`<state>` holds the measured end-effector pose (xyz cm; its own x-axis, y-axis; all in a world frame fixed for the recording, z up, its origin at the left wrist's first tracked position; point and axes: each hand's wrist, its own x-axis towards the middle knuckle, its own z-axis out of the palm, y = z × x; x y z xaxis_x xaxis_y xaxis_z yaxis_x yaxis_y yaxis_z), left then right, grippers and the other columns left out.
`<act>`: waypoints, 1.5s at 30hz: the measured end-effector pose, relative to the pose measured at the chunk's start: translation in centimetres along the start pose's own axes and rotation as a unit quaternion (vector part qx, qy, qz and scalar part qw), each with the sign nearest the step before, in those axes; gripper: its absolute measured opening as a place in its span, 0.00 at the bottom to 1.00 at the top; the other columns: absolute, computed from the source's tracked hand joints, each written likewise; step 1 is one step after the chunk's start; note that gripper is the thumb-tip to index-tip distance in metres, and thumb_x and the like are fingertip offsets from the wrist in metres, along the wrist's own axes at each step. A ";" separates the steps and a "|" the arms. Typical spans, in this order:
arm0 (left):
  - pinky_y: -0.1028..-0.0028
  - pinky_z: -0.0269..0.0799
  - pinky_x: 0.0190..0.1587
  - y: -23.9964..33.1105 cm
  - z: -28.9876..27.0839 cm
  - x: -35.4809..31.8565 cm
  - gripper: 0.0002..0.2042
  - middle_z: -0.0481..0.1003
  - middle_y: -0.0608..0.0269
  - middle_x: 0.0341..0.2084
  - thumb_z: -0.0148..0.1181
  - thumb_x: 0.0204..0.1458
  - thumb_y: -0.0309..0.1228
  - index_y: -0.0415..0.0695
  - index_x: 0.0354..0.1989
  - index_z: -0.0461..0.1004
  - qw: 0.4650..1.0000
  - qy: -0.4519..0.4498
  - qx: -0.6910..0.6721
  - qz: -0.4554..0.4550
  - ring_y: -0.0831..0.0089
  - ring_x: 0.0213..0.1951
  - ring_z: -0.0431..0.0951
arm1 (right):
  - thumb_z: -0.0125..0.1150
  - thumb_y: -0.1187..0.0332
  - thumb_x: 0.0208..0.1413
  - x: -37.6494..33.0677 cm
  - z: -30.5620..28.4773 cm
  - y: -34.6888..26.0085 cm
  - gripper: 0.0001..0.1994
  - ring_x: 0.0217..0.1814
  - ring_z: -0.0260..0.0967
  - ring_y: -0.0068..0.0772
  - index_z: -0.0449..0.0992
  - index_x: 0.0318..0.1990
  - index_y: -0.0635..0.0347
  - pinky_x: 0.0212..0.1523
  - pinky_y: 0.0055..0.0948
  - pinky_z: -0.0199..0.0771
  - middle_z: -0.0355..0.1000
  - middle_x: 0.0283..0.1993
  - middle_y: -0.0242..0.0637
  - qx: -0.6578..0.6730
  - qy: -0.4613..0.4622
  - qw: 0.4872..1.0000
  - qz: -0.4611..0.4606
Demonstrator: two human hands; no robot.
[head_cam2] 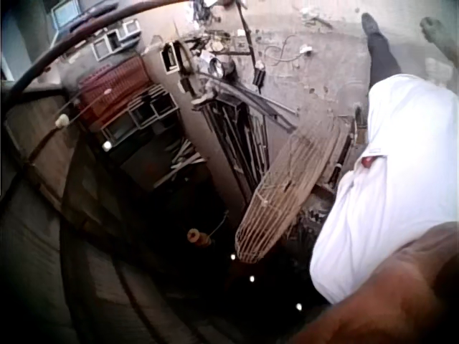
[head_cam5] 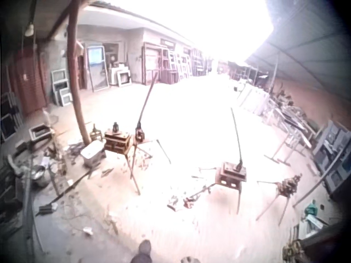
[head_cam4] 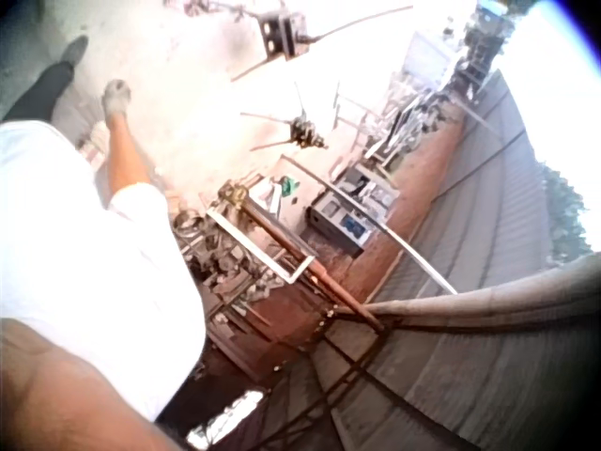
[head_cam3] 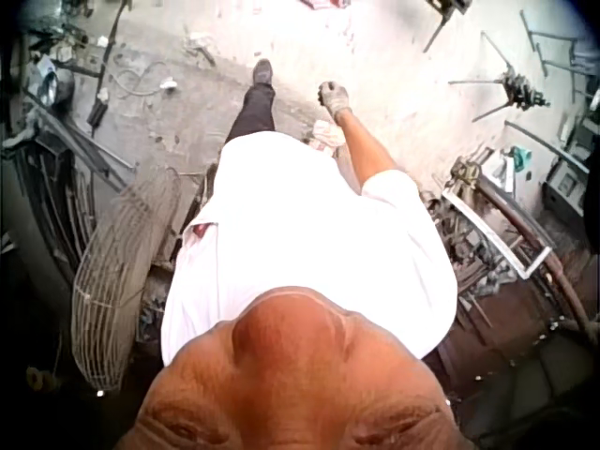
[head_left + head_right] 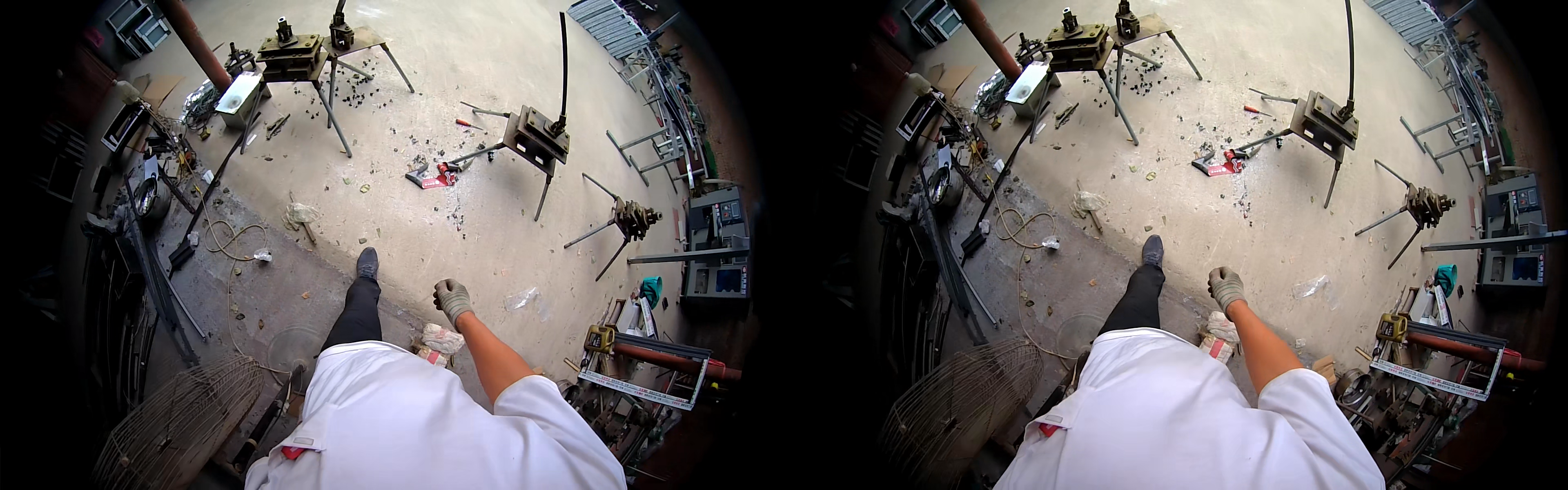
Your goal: The person assembles a window frame by inserting a sash, aligning it, and securing it with a screwdriver. They then test the handle and move the completed unit to a nearby stand.
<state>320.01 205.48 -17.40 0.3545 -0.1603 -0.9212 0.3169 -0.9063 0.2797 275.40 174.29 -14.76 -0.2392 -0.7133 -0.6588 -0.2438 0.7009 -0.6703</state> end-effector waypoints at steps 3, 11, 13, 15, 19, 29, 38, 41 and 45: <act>0.66 0.77 0.30 5.2 3.7 1.8 0.14 0.81 0.58 0.29 0.54 0.61 0.39 0.42 0.41 0.80 0.999 -0.017 0.027 -0.020 0.66 0.26 0.81 | 0.55 0.59 0.66 5.7 -4.5 1.5 0.15 0.28 0.74 0.29 0.78 0.43 0.63 0.30 0.31 0.78 0.76 0.30 0.36 -0.132 0.034 0.991 0.010; 0.64 0.80 0.34 26.2 13.4 2.9 0.15 0.82 0.56 0.31 0.53 0.61 0.39 0.41 0.44 0.80 0.994 -0.033 0.108 0.007 0.64 0.29 0.82 | 0.55 0.61 0.66 12.4 -15.2 -14.2 0.14 0.33 0.76 0.29 0.77 0.48 0.62 0.34 0.31 0.79 0.76 0.35 0.36 0.056 0.108 0.989 0.082; 0.64 0.81 0.35 32.1 16.3 2.8 0.16 0.83 0.55 0.32 0.53 0.61 0.40 0.41 0.44 0.80 0.992 -0.024 0.119 0.017 0.64 0.29 0.82 | 0.55 0.61 0.66 14.5 -16.4 -17.6 0.14 0.34 0.76 0.29 0.77 0.49 0.62 0.35 0.31 0.80 0.76 0.36 0.36 0.087 0.122 0.987 0.062; 0.67 0.77 0.27 38.8 20.0 2.5 0.14 0.81 0.58 0.26 0.54 0.60 0.37 0.40 0.40 0.80 0.996 0.001 0.087 0.011 0.66 0.25 0.81 | 0.55 0.61 0.66 17.2 -17.1 -20.1 0.14 0.35 0.76 0.30 0.77 0.49 0.63 0.35 0.31 0.80 0.77 0.36 0.36 0.103 0.126 0.986 0.043; 0.63 0.81 0.33 49.8 26.5 3.2 0.16 0.82 0.55 0.35 0.56 0.58 0.40 0.40 0.44 0.79 0.993 -0.010 0.106 0.048 0.60 0.32 0.83 | 0.55 0.62 0.65 24.7 -18.6 -22.1 0.14 0.34 0.76 0.29 0.77 0.49 0.64 0.34 0.31 0.79 0.77 0.36 0.36 0.064 0.106 0.989 0.081; 0.68 0.76 0.26 68.9 45.3 -2.1 0.10 0.80 0.58 0.27 0.59 0.56 0.33 0.40 0.40 0.78 0.988 -0.050 0.076 0.129 0.68 0.23 0.79 | 0.51 0.58 0.64 42.7 -28.1 -39.3 0.16 0.25 0.73 0.31 0.78 0.39 0.62 0.30 0.35 0.74 0.76 0.27 0.39 0.042 0.107 0.992 0.048; 0.66 0.76 0.28 86.8 58.6 4.8 0.11 0.80 0.59 0.29 0.55 0.59 0.37 0.43 0.43 0.76 0.976 -0.062 0.188 0.088 0.67 0.26 0.80 | 0.46 0.50 0.68 58.3 -32.0 -58.4 0.25 0.45 0.78 0.56 0.83 0.42 0.63 0.49 0.44 0.74 0.78 0.39 0.59 -0.105 0.090 0.990 -0.012; 0.64 0.78 0.29 96.0 66.4 7.0 0.09 0.80 0.57 0.28 0.56 0.59 0.34 0.44 0.42 0.76 0.970 -0.074 0.216 0.077 0.64 0.26 0.81 | 0.49 0.51 0.67 65.8 -31.7 -60.2 0.23 0.28 0.70 0.40 0.82 0.39 0.63 0.37 0.39 0.72 0.72 0.25 0.46 -0.171 0.197 0.961 -0.090; 0.66 0.73 0.26 112.0 75.6 7.6 0.10 0.80 0.60 0.27 0.56 0.60 0.33 0.40 0.41 0.78 0.953 -0.095 0.237 0.164 0.70 0.25 0.80 | 0.49 0.49 0.66 73.7 -33.5 -64.5 0.25 0.32 0.74 0.43 0.82 0.39 0.64 0.40 0.41 0.73 0.75 0.29 0.50 -0.113 0.184 0.976 -0.004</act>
<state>291.68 73.22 -13.55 0.1859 -0.4924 -0.8503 -0.2323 -0.8628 0.4489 242.04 76.47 -8.64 -0.5482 -0.6996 -0.4583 -0.4385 0.7070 -0.5549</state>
